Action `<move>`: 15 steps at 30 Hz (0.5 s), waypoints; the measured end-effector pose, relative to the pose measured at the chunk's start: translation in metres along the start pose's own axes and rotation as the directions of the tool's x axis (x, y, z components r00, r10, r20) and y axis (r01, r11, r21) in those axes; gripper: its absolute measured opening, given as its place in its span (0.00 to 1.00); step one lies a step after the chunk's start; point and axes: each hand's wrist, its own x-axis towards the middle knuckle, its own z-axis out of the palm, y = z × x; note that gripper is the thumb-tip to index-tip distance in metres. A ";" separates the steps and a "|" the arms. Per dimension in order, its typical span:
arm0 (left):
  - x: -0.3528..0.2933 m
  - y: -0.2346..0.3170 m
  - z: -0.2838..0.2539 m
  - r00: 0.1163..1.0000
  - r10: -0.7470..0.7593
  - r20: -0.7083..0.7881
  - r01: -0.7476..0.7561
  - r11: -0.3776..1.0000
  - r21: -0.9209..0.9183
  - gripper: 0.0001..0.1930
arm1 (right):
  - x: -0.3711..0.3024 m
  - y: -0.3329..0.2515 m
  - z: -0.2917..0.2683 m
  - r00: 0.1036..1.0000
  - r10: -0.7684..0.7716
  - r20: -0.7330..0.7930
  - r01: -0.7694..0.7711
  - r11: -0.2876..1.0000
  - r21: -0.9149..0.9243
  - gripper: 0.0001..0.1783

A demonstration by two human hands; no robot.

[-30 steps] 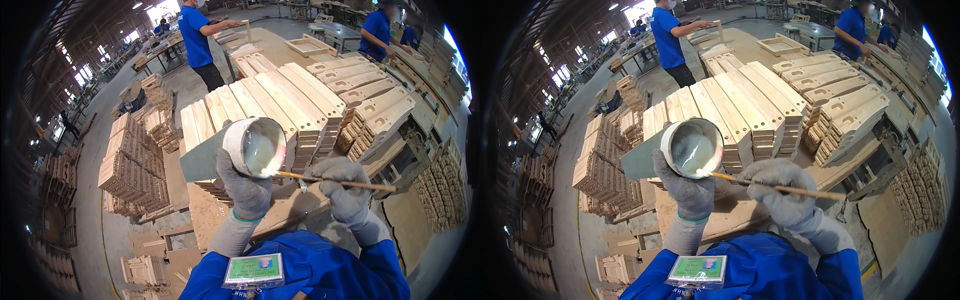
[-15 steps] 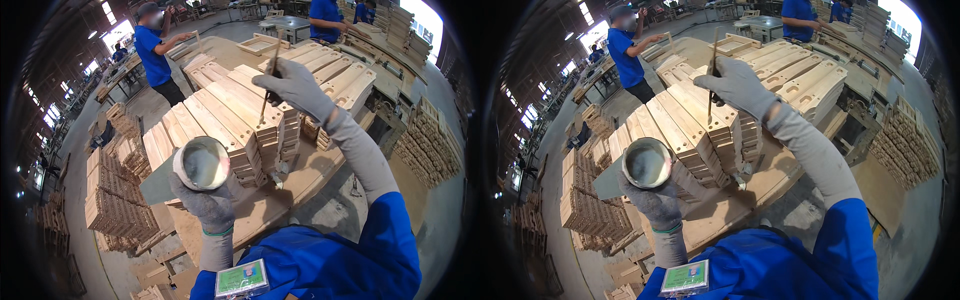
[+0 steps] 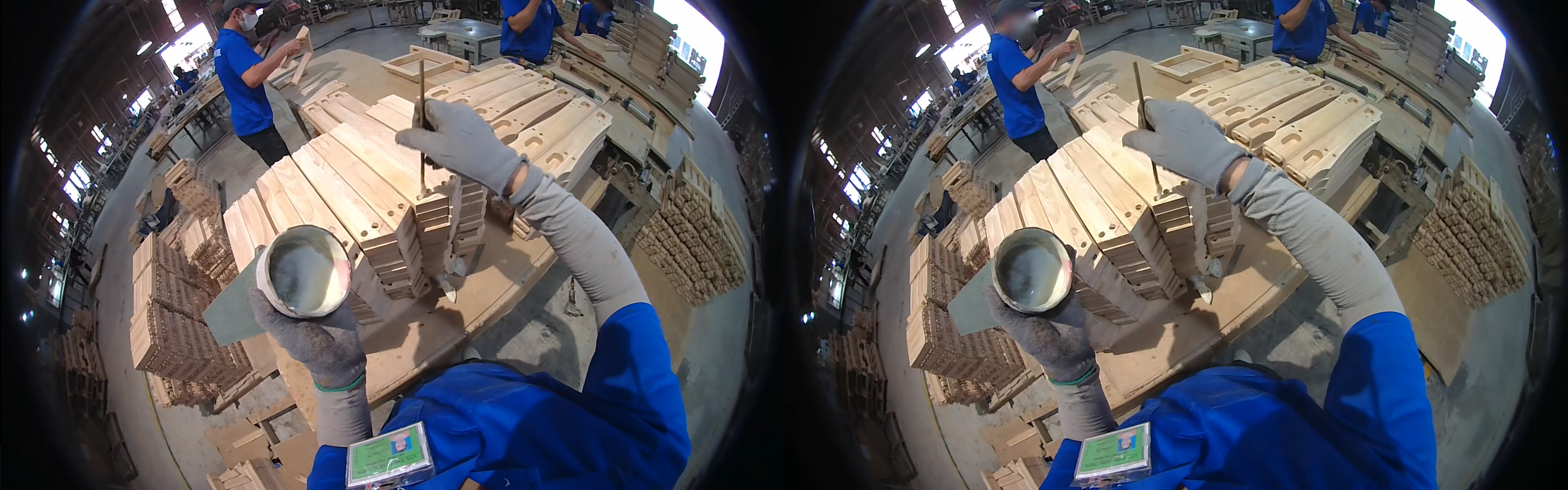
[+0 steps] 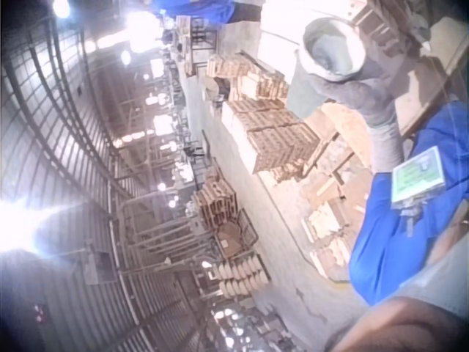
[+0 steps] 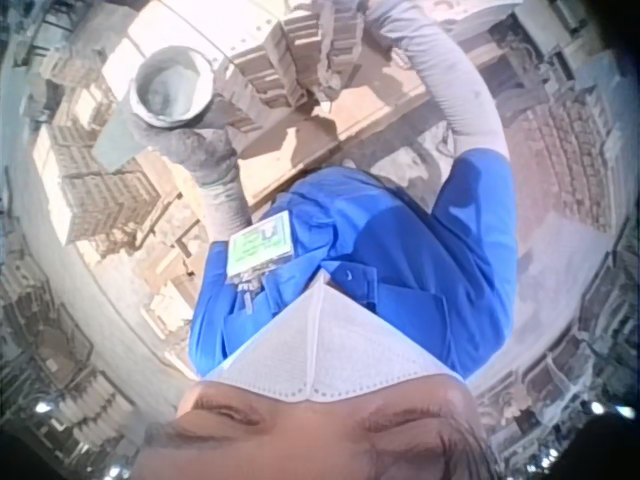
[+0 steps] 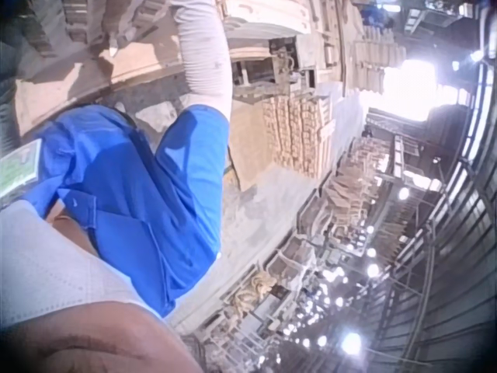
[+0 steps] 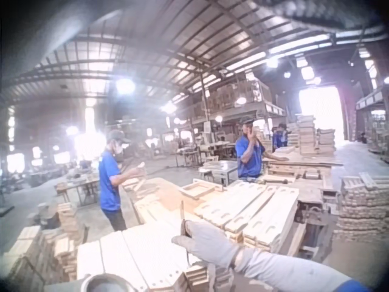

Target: The person applies glue to the pre-drilled holes of stacked wooden slats using a brush and a small container. They repeatedly dip the brush into the container and apply glue to each hole, then place a small wooden spacer between slats.

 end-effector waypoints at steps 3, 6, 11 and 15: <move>0.002 0.003 0.002 1.000 0.028 0.000 -0.028 0.998 0.060 0.40 | 0.002 0.006 -0.012 0.999 -0.032 0.039 0.035 0.995 -0.094 0.23; 0.009 0.013 0.005 0.911 -0.411 -0.045 0.291 0.714 -0.637 0.41 | 0.000 0.024 0.010 0.995 -0.039 0.093 0.052 0.989 -0.137 0.22; 0.007 0.008 0.000 0.894 -0.445 0.051 0.326 0.569 -0.755 0.41 | -0.001 0.011 -0.004 0.981 0.152 0.117 -0.141 0.985 -0.100 0.23; 0.001 0.001 -0.001 0.999 -0.023 0.025 0.024 0.999 -0.029 0.41 | -0.002 0.011 -0.002 0.993 0.069 0.099 -0.065 0.997 -0.036 0.22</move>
